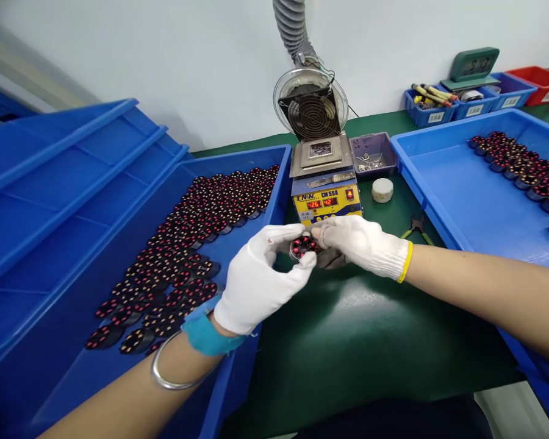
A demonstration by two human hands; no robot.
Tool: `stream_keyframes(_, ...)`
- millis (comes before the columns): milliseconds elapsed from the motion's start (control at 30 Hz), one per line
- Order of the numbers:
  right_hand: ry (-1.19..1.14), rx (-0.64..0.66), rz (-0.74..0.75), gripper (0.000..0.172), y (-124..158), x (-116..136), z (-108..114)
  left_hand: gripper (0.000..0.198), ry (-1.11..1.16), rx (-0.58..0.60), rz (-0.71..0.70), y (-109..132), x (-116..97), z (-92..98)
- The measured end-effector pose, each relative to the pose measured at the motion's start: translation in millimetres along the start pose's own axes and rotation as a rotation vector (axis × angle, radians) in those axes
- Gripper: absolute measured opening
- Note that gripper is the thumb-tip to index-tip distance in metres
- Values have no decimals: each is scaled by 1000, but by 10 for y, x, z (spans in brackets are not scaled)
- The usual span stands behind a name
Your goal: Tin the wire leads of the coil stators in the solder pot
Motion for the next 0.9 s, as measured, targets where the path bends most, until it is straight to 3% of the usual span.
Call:
stream_keyframes(100, -35, 43, -27, 30, 16, -34, -50, 32, -190, 26, -86, 37, -108, -2)
stream_keyframes(300, 161, -112, 131, 37, 35, 39, -22, 39, -97, 42, -57, 27, -70, -6)
stream_keyframes(400, 379, -195, 222, 38, 104, 118, -28, 43, -154, 64, 10, 2, 21, -24)
stream_keyframes(567, 668, -283, 273, 34, 190, 204, -38, 19, -304, 102, 96, -17, 10, 94)
stream_keyframes(633, 637, -288, 254, 34, 178, 190, -24, 8, -178, 251, 146, -16, -17, 159)
stream_keyframes(733, 491, -272, 253, 33, 144, 151, -6, 8, 152, 527, 273, 7, -17, 221)
stream_keyframes(767, 443, -259, 258, 32, 134, 140, -5, 10, 239, 521, 289, -1, -11, 261)
stream_keyframes(900, 414, -219, 278, 33, 139, 133, -18, 24, 383, 224, 212, -75, 79, 371)
Point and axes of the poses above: each hand's wrist, its own y-axis away from the middle knuckle, its own z-axis out of the back of the hand, x = y × z, the point moved 5 cm from there along -y, towards the middle knuckle, and after that the axes turned 15 degrees about x, right-handed, at the moved point
